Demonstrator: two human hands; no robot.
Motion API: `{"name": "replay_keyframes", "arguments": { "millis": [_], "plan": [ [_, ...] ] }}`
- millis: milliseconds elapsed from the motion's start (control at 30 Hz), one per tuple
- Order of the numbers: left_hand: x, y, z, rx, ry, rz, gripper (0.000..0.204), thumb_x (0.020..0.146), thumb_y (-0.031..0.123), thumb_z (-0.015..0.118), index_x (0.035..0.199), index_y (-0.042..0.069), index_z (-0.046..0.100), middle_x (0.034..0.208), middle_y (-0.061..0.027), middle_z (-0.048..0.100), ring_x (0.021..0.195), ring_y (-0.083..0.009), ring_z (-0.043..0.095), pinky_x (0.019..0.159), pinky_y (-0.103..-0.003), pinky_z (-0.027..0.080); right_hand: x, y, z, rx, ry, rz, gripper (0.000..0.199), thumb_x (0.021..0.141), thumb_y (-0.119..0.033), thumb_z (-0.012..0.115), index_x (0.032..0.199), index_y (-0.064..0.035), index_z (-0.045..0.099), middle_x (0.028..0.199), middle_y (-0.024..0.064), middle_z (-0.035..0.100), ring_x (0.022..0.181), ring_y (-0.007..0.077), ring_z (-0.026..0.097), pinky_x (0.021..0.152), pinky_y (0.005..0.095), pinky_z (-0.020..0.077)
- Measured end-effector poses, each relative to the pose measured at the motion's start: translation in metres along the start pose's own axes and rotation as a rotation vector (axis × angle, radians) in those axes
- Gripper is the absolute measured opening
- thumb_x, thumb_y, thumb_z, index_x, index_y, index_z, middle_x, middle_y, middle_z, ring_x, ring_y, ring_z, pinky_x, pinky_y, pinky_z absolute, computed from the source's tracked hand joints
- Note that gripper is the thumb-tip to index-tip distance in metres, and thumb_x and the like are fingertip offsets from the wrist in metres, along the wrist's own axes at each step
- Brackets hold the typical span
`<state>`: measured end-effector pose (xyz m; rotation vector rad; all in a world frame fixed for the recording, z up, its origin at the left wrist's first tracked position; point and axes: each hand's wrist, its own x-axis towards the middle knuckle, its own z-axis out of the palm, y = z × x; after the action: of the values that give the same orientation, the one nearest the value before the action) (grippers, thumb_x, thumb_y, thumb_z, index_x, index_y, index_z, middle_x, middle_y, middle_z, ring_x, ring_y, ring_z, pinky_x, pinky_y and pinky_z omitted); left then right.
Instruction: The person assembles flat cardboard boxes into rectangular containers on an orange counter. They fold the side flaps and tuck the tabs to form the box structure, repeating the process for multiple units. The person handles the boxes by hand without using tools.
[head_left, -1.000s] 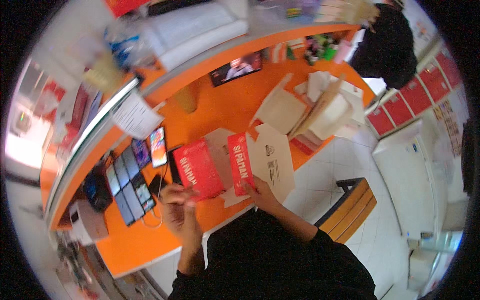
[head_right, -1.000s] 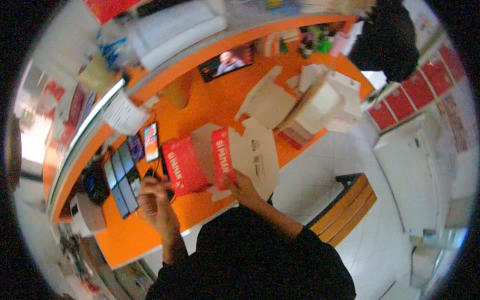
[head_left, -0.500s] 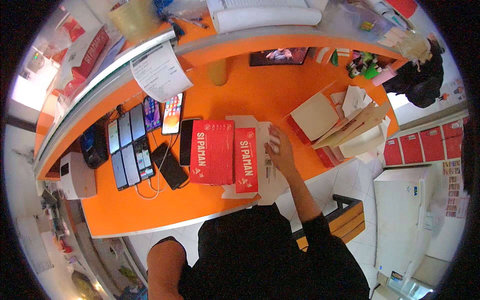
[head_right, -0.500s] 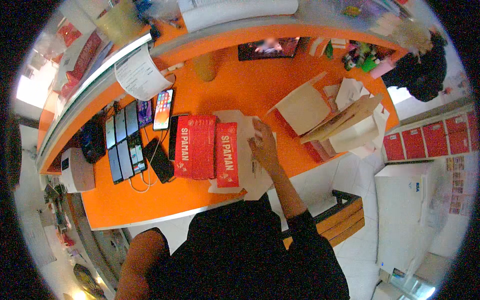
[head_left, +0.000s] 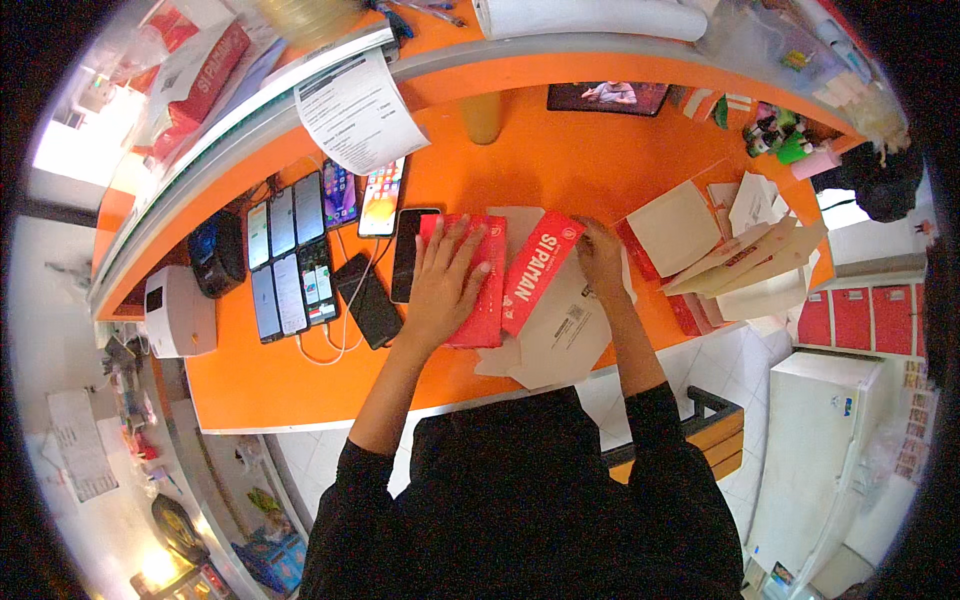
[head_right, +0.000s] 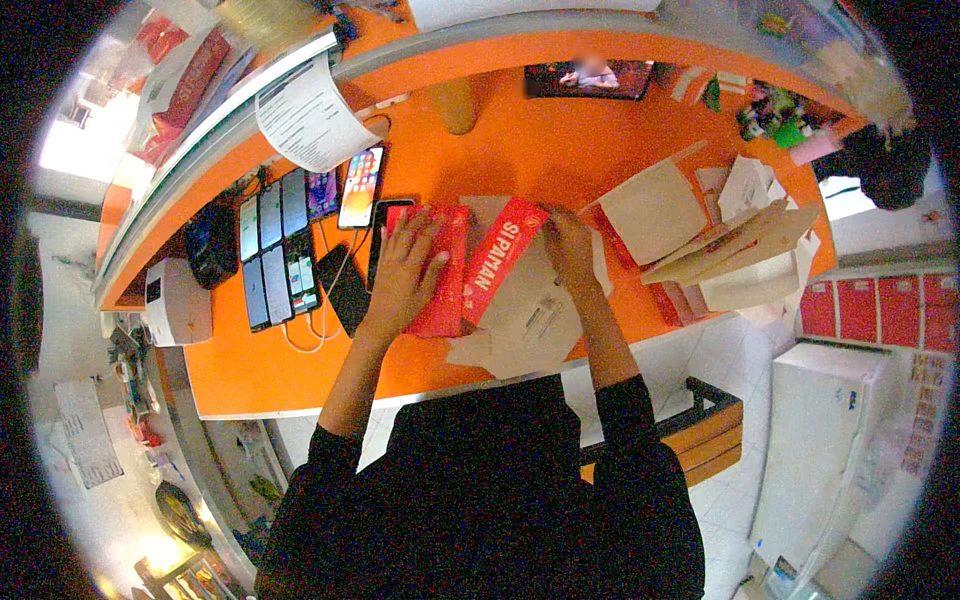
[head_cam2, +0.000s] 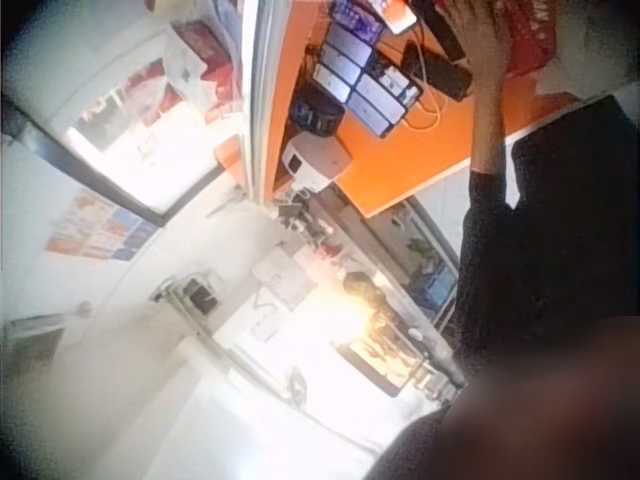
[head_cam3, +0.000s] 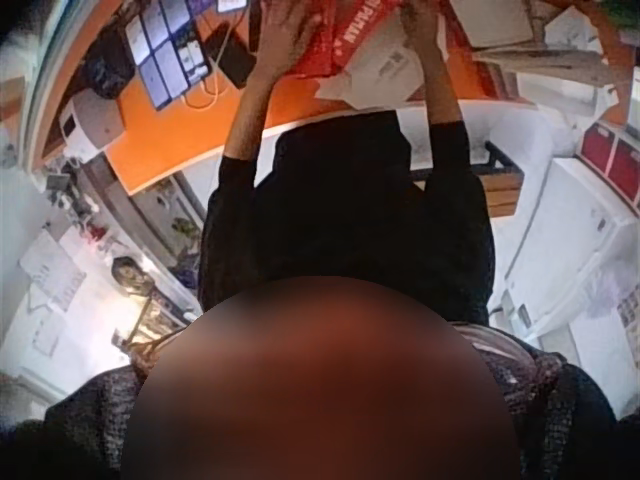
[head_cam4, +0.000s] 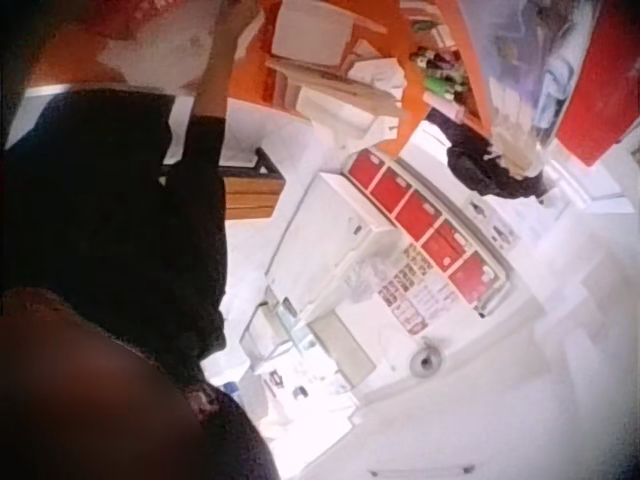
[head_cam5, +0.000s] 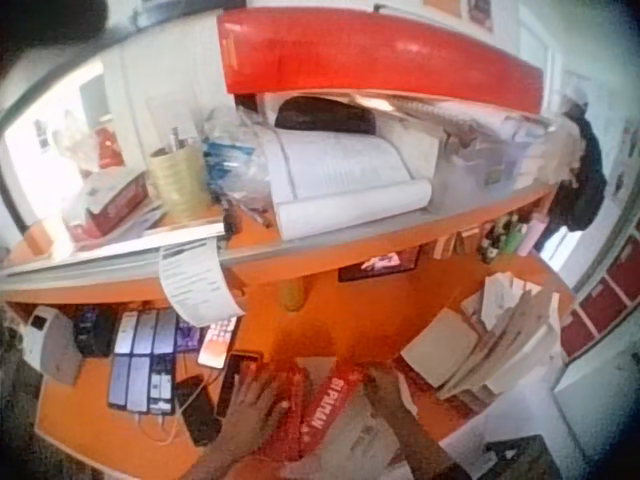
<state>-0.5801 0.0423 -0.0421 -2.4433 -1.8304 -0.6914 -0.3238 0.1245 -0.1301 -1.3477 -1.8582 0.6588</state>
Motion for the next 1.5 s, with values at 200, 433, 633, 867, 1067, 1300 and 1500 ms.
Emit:
{"name": "replay_keyframes", "arguments": {
  "millis": [200, 433, 633, 867, 1067, 1300, 1500],
  "plan": [
    [0.008, 0.005, 0.012, -0.002, -0.074, -0.052, 0.044, 0.097, 0.037, 0.047, 0.133, 0.013, 0.054, 0.136, -0.0176, 0.046, 0.125, -0.0376, 0.041, 0.105, -0.052, 0.029, 0.015, -0.018, 0.018, 0.215, -0.339, -0.136, 0.033, 0.08, 0.001, 0.062, 0.113, -0.0047, 0.062, 0.108, 0.0136, 0.067, 0.096, 0.0271, 0.066, 0.081, 0.0373, 0.0527],
    [0.029, 0.004, 0.027, 0.06, -0.033, -0.144, 0.038, 0.097, 0.038, 0.045, 0.123, 0.014, 0.059, 0.129, -0.0211, 0.049, 0.126, -0.0404, 0.041, 0.11, -0.056, 0.024, 0.047, -0.037, -0.009, 0.261, -0.623, -0.141, 0.038, 0.083, -0.003, 0.064, 0.12, -0.0083, 0.06, 0.112, 0.0102, 0.067, 0.101, 0.0226, 0.065, 0.085, 0.0347, 0.0531],
    [0.028, 0.001, 0.033, 0.037, -0.054, -0.195, 0.037, 0.098, 0.037, 0.043, 0.12, 0.013, 0.06, 0.129, -0.0218, 0.049, 0.127, -0.0424, 0.041, 0.112, -0.06, 0.02, 0.051, -0.037, -0.017, 0.328, -0.742, -0.115, 0.042, 0.084, -0.004, 0.065, 0.126, -0.0099, 0.059, 0.111, 0.0097, 0.067, 0.1, 0.02, 0.065, 0.085, 0.0343, 0.0531],
    [0.029, 0.001, 0.037, 0.046, -0.017, -0.215, 0.032, 0.097, 0.036, 0.045, 0.117, 0.016, 0.061, 0.127, -0.0133, 0.05, 0.132, -0.0364, 0.036, 0.11, -0.064, 0.02, 0.066, -0.034, -0.016, 0.352, -0.883, -0.205, 0.049, 0.088, -0.005, 0.062, 0.136, -0.0148, 0.054, 0.116, 0.012, 0.062, 0.106, 0.0252, 0.061, 0.09, 0.0358, 0.0507],
    [0.027, 0.0, 0.038, 0.07, -0.042, -0.187, 0.033, 0.097, 0.037, 0.046, 0.117, 0.015, 0.06, 0.128, -0.0138, 0.049, 0.132, -0.0365, 0.035, 0.11, -0.063, 0.021, 0.058, -0.029, -0.012, 0.407, -0.902, -0.231, 0.041, 0.096, -0.018, 0.053, 0.136, -0.0088, 0.052, 0.145, 0.0166, 0.041, 0.137, 0.0343, 0.032, 0.114, 0.0426, 0.0256],
    [0.028, 0.003, 0.035, 0.05, -0.052, -0.208, 0.035, 0.096, 0.038, 0.046, 0.119, 0.015, 0.06, 0.127, -0.0141, 0.05, 0.132, -0.0367, 0.037, 0.11, -0.061, 0.022, 0.056, -0.02, 0.001, 0.414, -0.841, -0.244, 0.042, 0.098, -0.019, 0.053, 0.138, -0.0112, 0.051, 0.131, 0.0156, 0.05, 0.128, 0.0297, 0.044, 0.109, 0.0385, 0.034],
    [0.029, 0.003, 0.034, 0.048, -0.045, -0.214, 0.035, 0.096, 0.038, 0.047, 0.119, 0.015, 0.06, 0.126, -0.0137, 0.051, 0.131, -0.0363, 0.038, 0.109, -0.06, 0.024, 0.049, -0.022, 0.007, 0.462, -0.791, -0.096, 0.041, 0.092, -0.017, 0.059, 0.132, -0.0059, 0.055, 0.143, 0.0161, 0.046, 0.132, 0.0314, 0.044, 0.11, 0.0405, 0.035]
  ]
}}
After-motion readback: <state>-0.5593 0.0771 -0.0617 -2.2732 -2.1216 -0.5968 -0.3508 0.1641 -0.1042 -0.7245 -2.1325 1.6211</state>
